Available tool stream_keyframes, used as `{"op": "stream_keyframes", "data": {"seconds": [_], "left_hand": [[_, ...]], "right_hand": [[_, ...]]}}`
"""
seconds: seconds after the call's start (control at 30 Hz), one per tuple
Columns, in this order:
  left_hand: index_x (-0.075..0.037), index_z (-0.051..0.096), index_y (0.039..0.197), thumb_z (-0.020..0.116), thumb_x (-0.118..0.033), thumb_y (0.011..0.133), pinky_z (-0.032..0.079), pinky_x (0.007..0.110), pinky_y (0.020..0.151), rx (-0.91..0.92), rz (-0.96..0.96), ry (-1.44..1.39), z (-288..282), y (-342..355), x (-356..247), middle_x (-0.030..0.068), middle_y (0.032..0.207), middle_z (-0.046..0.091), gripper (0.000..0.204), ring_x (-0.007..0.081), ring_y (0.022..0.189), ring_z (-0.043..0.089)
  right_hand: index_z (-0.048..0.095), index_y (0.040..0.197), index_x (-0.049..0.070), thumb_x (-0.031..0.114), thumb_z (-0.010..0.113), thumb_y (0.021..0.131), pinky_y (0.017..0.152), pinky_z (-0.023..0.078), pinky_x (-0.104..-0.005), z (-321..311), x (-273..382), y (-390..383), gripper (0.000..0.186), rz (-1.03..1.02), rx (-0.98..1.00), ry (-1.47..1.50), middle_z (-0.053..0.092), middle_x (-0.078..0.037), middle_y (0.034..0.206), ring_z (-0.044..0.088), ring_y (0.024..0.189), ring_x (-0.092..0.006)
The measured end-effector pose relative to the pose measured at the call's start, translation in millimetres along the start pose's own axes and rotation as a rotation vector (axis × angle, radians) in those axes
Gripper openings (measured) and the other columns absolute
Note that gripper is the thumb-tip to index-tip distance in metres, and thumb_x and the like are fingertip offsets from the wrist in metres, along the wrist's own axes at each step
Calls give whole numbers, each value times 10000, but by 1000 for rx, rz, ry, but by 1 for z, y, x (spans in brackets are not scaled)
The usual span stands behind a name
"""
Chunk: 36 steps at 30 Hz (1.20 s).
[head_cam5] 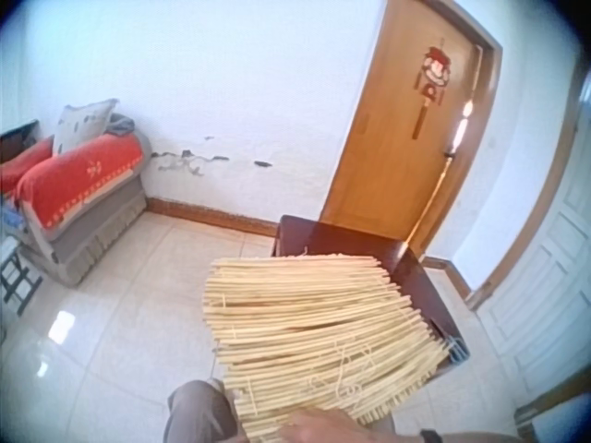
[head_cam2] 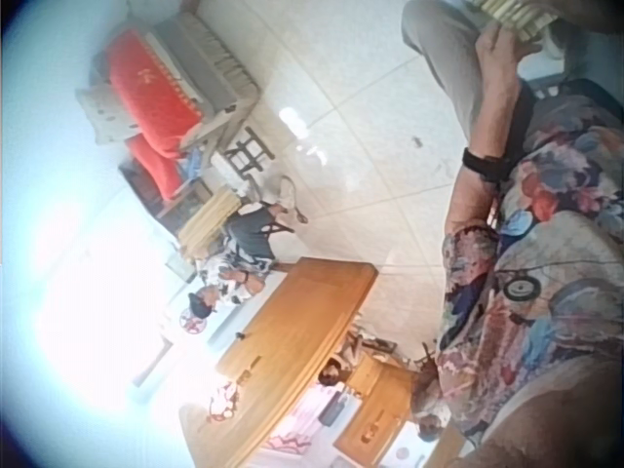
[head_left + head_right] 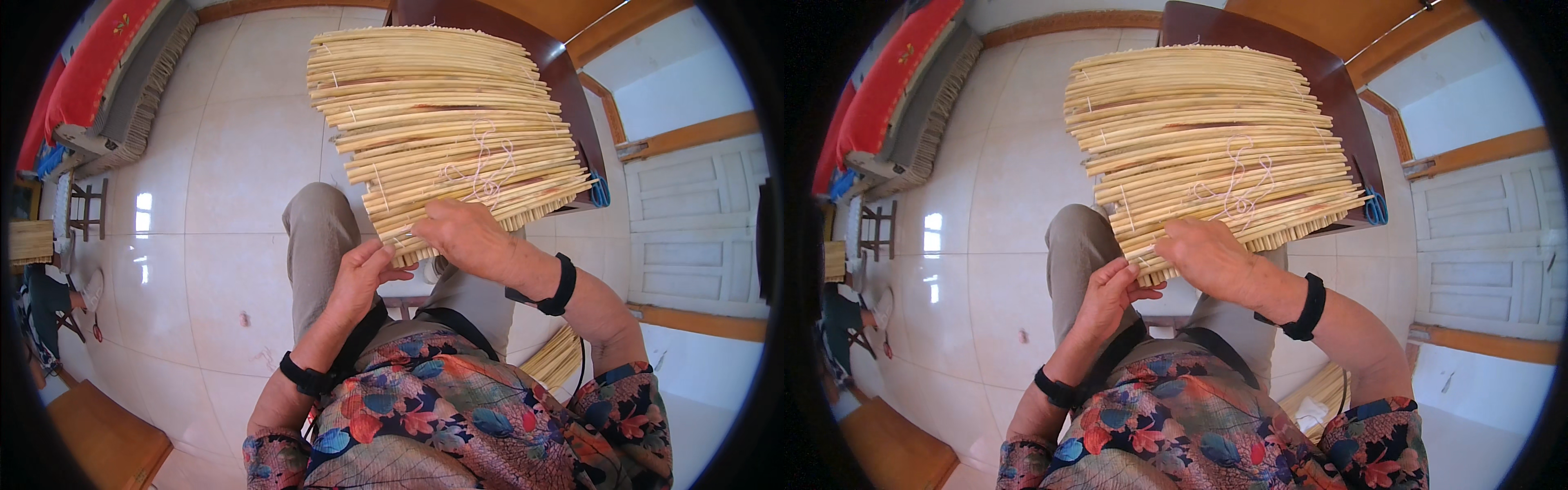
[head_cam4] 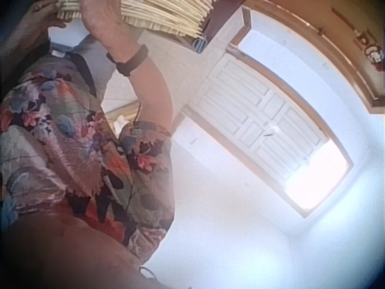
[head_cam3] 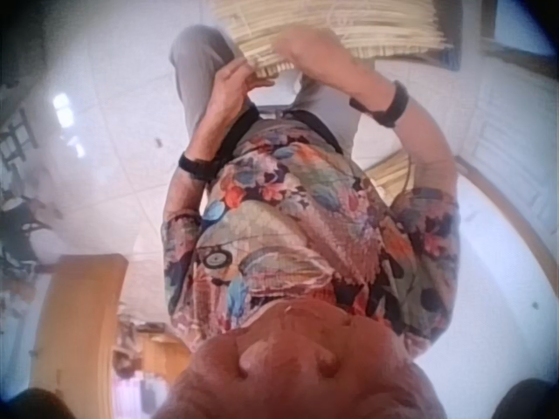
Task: The person weaves together a bamboo mat using thread, threading it through the slats and tying knots by hand to secure the structure.
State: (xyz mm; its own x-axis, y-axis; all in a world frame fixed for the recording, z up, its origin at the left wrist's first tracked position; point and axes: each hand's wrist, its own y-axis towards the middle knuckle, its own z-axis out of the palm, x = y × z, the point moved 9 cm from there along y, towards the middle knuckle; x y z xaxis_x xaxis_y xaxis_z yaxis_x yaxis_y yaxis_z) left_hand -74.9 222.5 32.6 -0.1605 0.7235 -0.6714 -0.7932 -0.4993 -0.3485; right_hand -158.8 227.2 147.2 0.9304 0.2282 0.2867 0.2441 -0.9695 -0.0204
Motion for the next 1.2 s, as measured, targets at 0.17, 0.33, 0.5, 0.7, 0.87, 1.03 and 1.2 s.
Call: {"op": "stream_keyframes", "data": {"seconds": [0.17, 0.33, 0.5, 0.7, 0.87, 1.03, 1.2], "left_hand": [[35, 506, 1081, 428, -169, 911, 510, 344, 752, -6, 1, 0, -1, 1, 1, 142, 999, 594, 277, 245, 871, 617], [41, 507, 1094, 430, -178, 906, 504, 315, 743, -15, -4, -1, -1, 1, 1, 135, 994, 593, 299, 228, 865, 615], [36, 508, 1064, 418, -162, 914, 513, 339, 739, -32, -4, -8, -2, 2, 2, 146, 979, 594, 264, 247, 860, 619], [55, 505, 1116, 436, -170, 899, 504, 276, 733, -38, -13, -3, -4, 2, 4, 128, 996, 591, 321, 201, 856, 615], [34, 512, 1071, 411, -159, 916, 516, 337, 743, -44, -4, 21, -4, 3, 4, 141, 986, 597, 267, 241, 865, 620], [40, 517, 1086, 424, -167, 911, 512, 308, 743, -35, 8, 29, -2, 2, 3, 124, 988, 595, 287, 210, 868, 613], [47, 524, 1095, 435, -171, 907, 507, 286, 745, -47, 6, 38, -4, 2, 4, 114, 987, 592, 302, 185, 864, 606]], "right_hand": [[577, 775, 74, 109, 528, 736, 606, 468, -368, 0, 0, 4, 71, 32, 134, 61, 522, -97, 762, 561, 769, -279], [577, 775, 71, 107, 516, 747, 612, 466, -376, 1, 1, 8, 77, -6, 143, 21, 525, -103, 765, 562, 767, -290], [589, 782, 62, 103, 514, 746, 619, 465, -383, 3, 1, 11, 93, -30, 194, 26, 529, -109, 760, 561, 773, -296], [612, 816, 43, 82, 519, 727, 631, 484, -380, 8, 8, 16, 135, -43, 243, -49, 566, -131, 812, 584, 800, -302], [620, 774, 20, 66, 536, 696, 595, 491, -382, 5, 11, 19, 123, -75, 213, -44, 584, -146, 776, 599, 756, -309], [630, 678, 6, 53, 570, 632, 522, 487, -378, 10, 21, 24, 90, -160, 185, -86, 591, -165, 701, 608, 663, -315], [607, 738, 19, 58, 572, 630, 570, 498, -368, 21, 25, 27, 120, -124, 315, -186, 575, -131, 727, 600, 701, -296]]}}
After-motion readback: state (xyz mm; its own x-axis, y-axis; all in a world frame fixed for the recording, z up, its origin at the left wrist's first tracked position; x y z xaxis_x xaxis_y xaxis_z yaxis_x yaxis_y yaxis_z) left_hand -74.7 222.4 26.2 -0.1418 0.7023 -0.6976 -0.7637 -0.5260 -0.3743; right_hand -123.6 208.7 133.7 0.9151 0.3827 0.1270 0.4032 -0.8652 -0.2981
